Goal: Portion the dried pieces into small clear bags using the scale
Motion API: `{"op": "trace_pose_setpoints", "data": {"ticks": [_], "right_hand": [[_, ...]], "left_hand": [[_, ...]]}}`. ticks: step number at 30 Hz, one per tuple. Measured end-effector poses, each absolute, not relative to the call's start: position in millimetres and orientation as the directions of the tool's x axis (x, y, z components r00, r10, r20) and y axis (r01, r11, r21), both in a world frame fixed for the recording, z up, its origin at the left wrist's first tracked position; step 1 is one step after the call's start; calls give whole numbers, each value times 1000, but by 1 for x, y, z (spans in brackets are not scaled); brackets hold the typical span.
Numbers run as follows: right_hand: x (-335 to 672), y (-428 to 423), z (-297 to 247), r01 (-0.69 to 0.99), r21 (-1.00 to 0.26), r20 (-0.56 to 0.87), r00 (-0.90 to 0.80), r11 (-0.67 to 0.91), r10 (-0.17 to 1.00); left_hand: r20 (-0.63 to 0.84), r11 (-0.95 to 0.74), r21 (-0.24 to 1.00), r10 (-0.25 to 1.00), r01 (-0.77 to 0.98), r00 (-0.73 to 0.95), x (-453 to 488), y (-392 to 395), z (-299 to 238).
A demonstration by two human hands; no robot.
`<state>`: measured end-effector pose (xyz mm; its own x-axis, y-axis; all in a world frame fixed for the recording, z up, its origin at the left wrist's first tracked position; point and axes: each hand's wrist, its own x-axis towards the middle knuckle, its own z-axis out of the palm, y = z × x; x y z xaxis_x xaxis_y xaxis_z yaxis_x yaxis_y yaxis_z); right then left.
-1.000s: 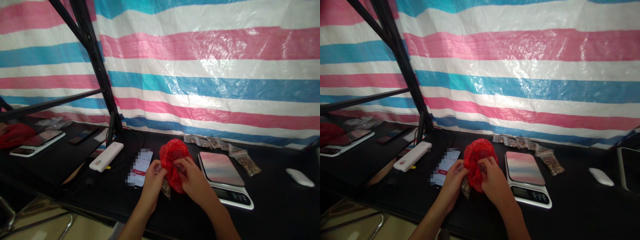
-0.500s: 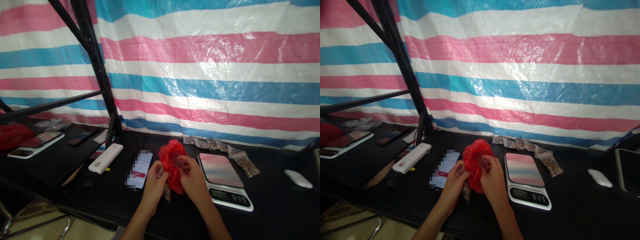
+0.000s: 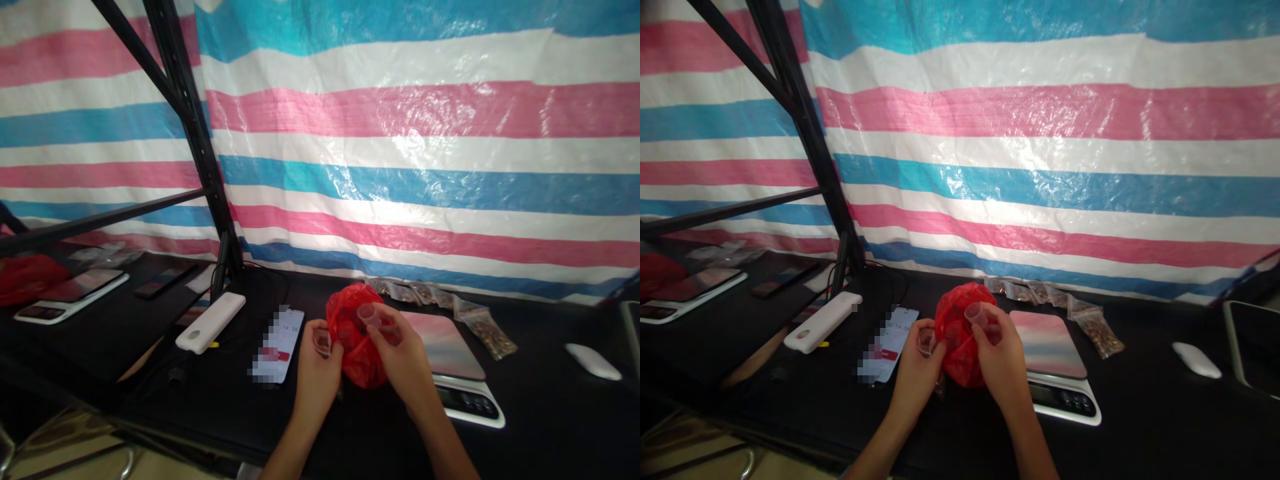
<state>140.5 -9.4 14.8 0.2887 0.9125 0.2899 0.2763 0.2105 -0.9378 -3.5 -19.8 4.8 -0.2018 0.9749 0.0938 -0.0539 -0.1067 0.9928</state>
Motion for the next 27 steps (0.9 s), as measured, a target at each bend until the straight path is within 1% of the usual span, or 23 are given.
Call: {"op": "trace_pose_setpoints", "data": {"ticks": [3,5,9,14,16,18,20,22,24,27], "right_hand": [[140,-18,28,333,-890,381,171,311,909],[137,-24,35,379,-844,432,62,380,900],[129,-31,40,467,-753,448,-152,463,881],[124,-34,38,631,-518,539,-283,577,793],[123,-35,37,662,-459,566,-296,592,769],[122,-34,36,663,-438,610,-277,608,742],[124,-31,34,655,-459,673,-185,600,716],[130,-24,32,664,-514,698,-44,543,715],[140,-17,28,708,-551,653,38,440,756],[154,-9,18,813,-505,511,12,289,859]], "left_hand": [[107,-111,994,980,-13,-170,-3,-24,5],[107,-108,994,986,-5,-129,-3,-26,4],[112,-114,993,991,-31,-70,-6,-27,2],[148,-150,988,987,-39,-61,-9,-27,3],[157,-160,986,985,-46,-65,-9,-27,3],[172,-174,984,983,-28,-69,-10,-27,3],[192,-191,981,979,14,-66,-10,-27,3],[194,-191,980,979,47,-60,-11,-26,2],[158,-157,987,985,19,-76,-13,-25,0],[51,-63,991,994,-117,-99,-16,-22,-2]]}}
